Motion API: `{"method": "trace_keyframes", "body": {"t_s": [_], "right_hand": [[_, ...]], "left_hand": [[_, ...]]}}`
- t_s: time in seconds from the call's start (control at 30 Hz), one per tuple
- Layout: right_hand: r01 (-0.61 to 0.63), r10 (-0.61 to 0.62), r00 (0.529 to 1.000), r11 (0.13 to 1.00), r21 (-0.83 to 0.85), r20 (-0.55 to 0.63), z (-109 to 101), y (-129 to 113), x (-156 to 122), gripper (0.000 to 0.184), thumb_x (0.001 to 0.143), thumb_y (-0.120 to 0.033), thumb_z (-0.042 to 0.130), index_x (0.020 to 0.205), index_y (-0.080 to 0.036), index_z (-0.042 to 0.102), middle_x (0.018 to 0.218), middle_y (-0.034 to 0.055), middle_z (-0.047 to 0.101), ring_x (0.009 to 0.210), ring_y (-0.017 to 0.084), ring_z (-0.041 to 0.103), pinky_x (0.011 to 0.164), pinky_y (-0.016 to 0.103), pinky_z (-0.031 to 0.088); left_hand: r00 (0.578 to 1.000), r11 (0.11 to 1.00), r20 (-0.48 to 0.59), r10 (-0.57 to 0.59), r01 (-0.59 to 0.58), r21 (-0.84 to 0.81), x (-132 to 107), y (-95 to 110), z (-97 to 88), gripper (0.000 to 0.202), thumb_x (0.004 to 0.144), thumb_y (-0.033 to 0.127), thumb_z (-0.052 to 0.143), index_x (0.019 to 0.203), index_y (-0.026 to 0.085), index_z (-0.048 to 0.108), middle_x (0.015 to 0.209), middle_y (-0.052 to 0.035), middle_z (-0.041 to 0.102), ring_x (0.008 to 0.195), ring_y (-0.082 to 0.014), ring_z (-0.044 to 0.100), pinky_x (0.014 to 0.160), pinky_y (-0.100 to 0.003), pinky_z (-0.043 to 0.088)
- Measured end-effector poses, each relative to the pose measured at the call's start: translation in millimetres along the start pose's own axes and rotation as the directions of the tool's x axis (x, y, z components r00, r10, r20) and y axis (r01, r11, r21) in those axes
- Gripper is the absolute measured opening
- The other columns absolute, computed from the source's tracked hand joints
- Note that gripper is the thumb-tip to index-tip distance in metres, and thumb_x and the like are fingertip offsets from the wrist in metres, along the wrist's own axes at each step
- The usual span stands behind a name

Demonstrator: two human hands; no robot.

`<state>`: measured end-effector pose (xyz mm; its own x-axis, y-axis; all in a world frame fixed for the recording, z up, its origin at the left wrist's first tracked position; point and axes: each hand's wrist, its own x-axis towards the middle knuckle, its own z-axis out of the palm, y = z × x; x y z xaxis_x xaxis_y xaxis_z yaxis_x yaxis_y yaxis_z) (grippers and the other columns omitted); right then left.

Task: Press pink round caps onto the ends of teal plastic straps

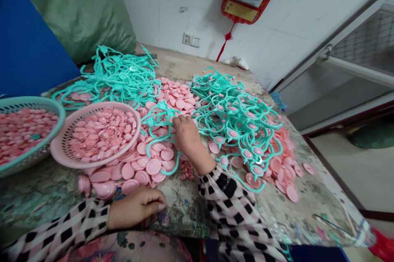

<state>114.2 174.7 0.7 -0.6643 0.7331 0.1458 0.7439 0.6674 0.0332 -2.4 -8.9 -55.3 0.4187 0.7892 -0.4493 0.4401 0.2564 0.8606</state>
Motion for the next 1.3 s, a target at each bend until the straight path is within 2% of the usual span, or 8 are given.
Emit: {"method": "trace_keyframes", "body": {"t_s": [0.27,0.47,0.73,0.8,0.9,0.97,1.1,1.3], "right_hand": [[0.177,-0.176,0.984,0.983,-0.048,0.026,-13,20,1,0.026,0.087,-0.002,0.043,0.1,-0.014,0.062,0.095,0.0111,0.062,0.087,0.023,0.05,0.077,0.033,0.037],[0.412,-0.412,0.911,0.906,-0.1,0.02,-20,31,-3,0.02,0.091,-0.007,0.043,0.099,-0.014,0.059,0.091,0.0081,0.062,0.085,0.021,0.051,0.077,0.032,0.04],[0.43,-0.416,0.902,0.886,-0.172,0.114,-23,37,10,0.024,0.091,-0.006,0.037,0.107,-0.011,0.055,0.098,0.0117,0.061,0.084,0.02,0.053,0.073,0.031,0.042],[0.387,-0.383,0.918,0.921,-0.03,0.104,-23,41,13,0.026,0.089,-0.005,0.038,0.106,-0.012,0.056,0.1,0.0117,0.061,0.086,0.02,0.054,0.076,0.031,0.041],[0.186,-0.2,0.98,0.926,0.327,0.008,-18,49,17,0.026,0.082,-0.003,0.043,0.101,-0.013,0.058,0.101,0.0108,0.061,0.088,0.019,0.054,0.08,0.031,0.04],[0.082,-0.063,0.997,0.865,0.495,-0.055,-10,53,19,0.026,0.079,-0.004,0.044,0.098,-0.014,0.058,0.1,0.01,0.061,0.088,0.019,0.055,0.081,0.032,0.04],[0.002,0.106,0.987,0.735,0.679,-0.117,7,50,20,0.018,0.074,-0.01,0.048,0.089,-0.016,0.056,0.093,0.0075,0.063,0.087,0.019,0.057,0.082,0.034,0.042],[-0.074,0.227,0.974,0.398,0.915,-0.02,18,28,21,0.007,0.073,-0.024,0.052,0.077,-0.018,0.05,0.081,0.0044,0.066,0.077,0.017,0.063,0.073,0.034,0.051]], "left_hand": [[0.996,0.994,-0.041,0.074,-0.07,0.087,0,-1,-1.5,0.021,0.082,0.023,0.05,0.084,0.015,0.069,0.072,-0.0005,0.067,0.068,-0.0132,0.06,0.061,-0.018,0.041],[0.999,0.997,-0.021,0.046,-0.045,0.061,0,-1,-1.1,0.023,0.084,0.025,0.048,0.087,0.016,0.069,0.063,0.0018,0.063,0.055,-0.0102,0.055,0.053,-0.017,0.04],[0.994,0.988,-0.038,0.101,-0.096,0.12,1,-4,-1.2,0.023,0.083,0.024,0.049,0.087,0.018,0.07,0.076,0.0005,0.069,0.07,-0.0119,0.06,0.064,-0.018,0.041],[0.994,0.988,-0.038,0.101,-0.095,0.121,1,-5,-1.0,0.023,0.084,0.025,0.049,0.088,0.018,0.07,0.076,0.0005,0.069,0.071,-0.0121,0.06,0.064,-0.018,0.041],[0.995,0.989,-0.035,0.097,-0.093,0.117,1,-4,-1.1,0.022,0.083,0.025,0.049,0.087,0.018,0.07,0.078,0.0003,0.07,0.072,-0.0125,0.06,0.065,-0.019,0.041],[0.995,0.99,-0.03,0.091,-0.087,0.111,1,-2,-1.8,0.022,0.083,0.024,0.049,0.087,0.018,0.07,0.077,0.0007,0.069,0.071,-0.0126,0.06,0.064,-0.019,0.041],[0.996,0.992,-0.031,0.087,-0.084,0.095,0,0,-2.8,0.022,0.083,0.023,0.049,0.087,0.018,0.07,0.077,0.0008,0.069,0.071,-0.0126,0.06,0.065,-0.019,0.042],[0.995,0.99,-0.028,0.094,-0.09,0.11,1,-2,-1.7,0.023,0.083,0.024,0.049,0.087,0.017,0.07,0.075,-0.0006,0.069,0.069,-0.0128,0.06,0.063,-0.019,0.041]]}}
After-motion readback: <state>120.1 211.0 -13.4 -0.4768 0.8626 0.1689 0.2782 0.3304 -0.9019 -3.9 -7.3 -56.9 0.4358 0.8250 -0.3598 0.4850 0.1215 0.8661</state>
